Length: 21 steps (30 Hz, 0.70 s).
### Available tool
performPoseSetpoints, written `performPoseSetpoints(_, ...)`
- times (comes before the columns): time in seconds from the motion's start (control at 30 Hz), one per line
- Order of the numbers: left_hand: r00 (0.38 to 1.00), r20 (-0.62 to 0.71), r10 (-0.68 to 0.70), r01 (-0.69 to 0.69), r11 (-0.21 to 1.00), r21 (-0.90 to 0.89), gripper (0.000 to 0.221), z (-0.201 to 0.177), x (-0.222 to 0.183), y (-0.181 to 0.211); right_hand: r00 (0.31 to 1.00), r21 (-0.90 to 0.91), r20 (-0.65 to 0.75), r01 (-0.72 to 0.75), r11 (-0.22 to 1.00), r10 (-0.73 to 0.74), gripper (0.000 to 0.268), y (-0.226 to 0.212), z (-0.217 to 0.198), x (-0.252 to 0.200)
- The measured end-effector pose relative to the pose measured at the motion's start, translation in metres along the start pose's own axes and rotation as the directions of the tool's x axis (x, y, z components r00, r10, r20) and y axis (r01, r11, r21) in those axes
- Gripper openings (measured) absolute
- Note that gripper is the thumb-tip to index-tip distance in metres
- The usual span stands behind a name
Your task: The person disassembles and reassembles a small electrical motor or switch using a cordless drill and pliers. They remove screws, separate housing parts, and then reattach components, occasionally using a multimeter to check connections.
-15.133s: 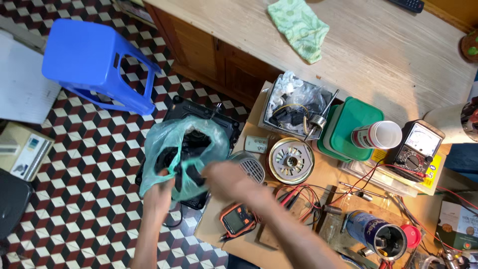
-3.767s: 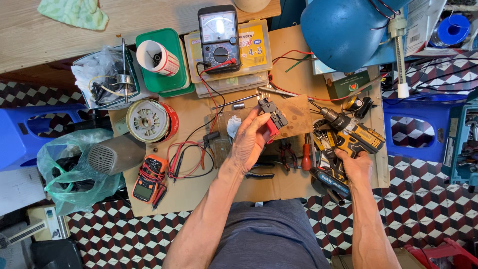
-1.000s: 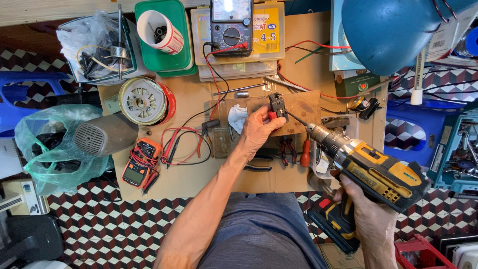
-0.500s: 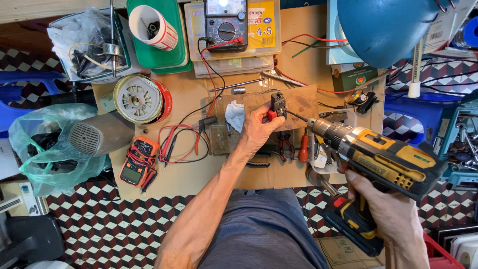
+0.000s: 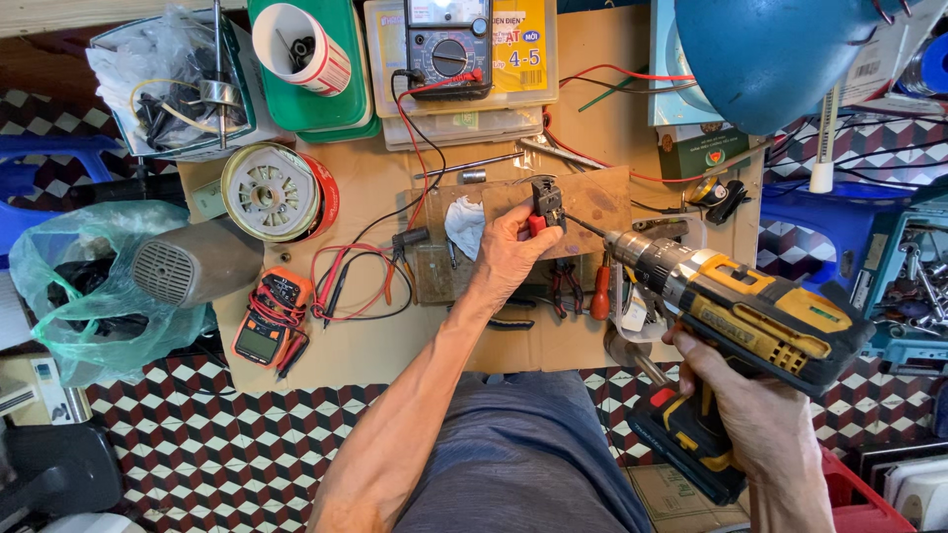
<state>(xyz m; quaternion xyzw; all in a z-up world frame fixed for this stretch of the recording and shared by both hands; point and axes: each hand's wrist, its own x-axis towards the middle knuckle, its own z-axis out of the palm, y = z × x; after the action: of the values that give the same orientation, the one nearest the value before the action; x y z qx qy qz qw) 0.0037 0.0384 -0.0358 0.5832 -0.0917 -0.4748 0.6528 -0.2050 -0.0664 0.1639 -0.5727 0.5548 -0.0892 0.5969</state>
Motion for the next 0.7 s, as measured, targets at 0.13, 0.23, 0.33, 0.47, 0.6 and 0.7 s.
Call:
performPoseSetpoints(0.13, 1.000, -0.003, 0.006, -0.007, 1.000, -0.005, 0.040, 0.002, 0.000, -0.001, 0.999, -0.009, -0.020, -0.048, 0.999, 0.048, 0.020, -0.004, 0.002, 0.000)
performPoseSetpoints(0.23, 1.000, -0.005, -0.010, 0.010, 1.000, -0.008, 0.037, 0.002, -0.001, 0.000, 0.999, 0.038, -0.020, -0.044, 0.998, 0.045, 0.023, -0.007, 0.006, 0.000)
performPoseSetpoints(0.33, 0.999, 0.012, 0.029, -0.030, 0.998, 0.058, 0.034, -0.001, 0.000, 0.005, 0.999, 0.154, -0.029, -0.027, 0.988, 0.032, 0.027, -0.003, 0.007, -0.006)
performPoseSetpoints(0.47, 0.999, 0.032, -0.031, 0.032, 0.999, -0.028, 0.027, -0.003, 0.002, 0.008, 0.975, 0.290, -0.221, 0.040, 0.956, 0.026, 0.030, 0.020, -0.015, -0.011)
performPoseSetpoints(0.6, 0.998, 0.042, -0.048, 0.051, 0.997, -0.065, 0.027, -0.007, 0.001, 0.015, 0.919, 0.417, -0.386, 0.094, 0.904, 0.083, 0.035, 0.069, -0.040, 0.002)
performPoseSetpoints(0.7, 0.993, 0.048, -0.109, 0.115, 0.983, -0.143, 0.032, -0.006, 0.002, 0.021, 0.936, 0.563, -0.318, 0.058, 0.824, 0.152, 0.037, 0.117, -0.050, 0.027)
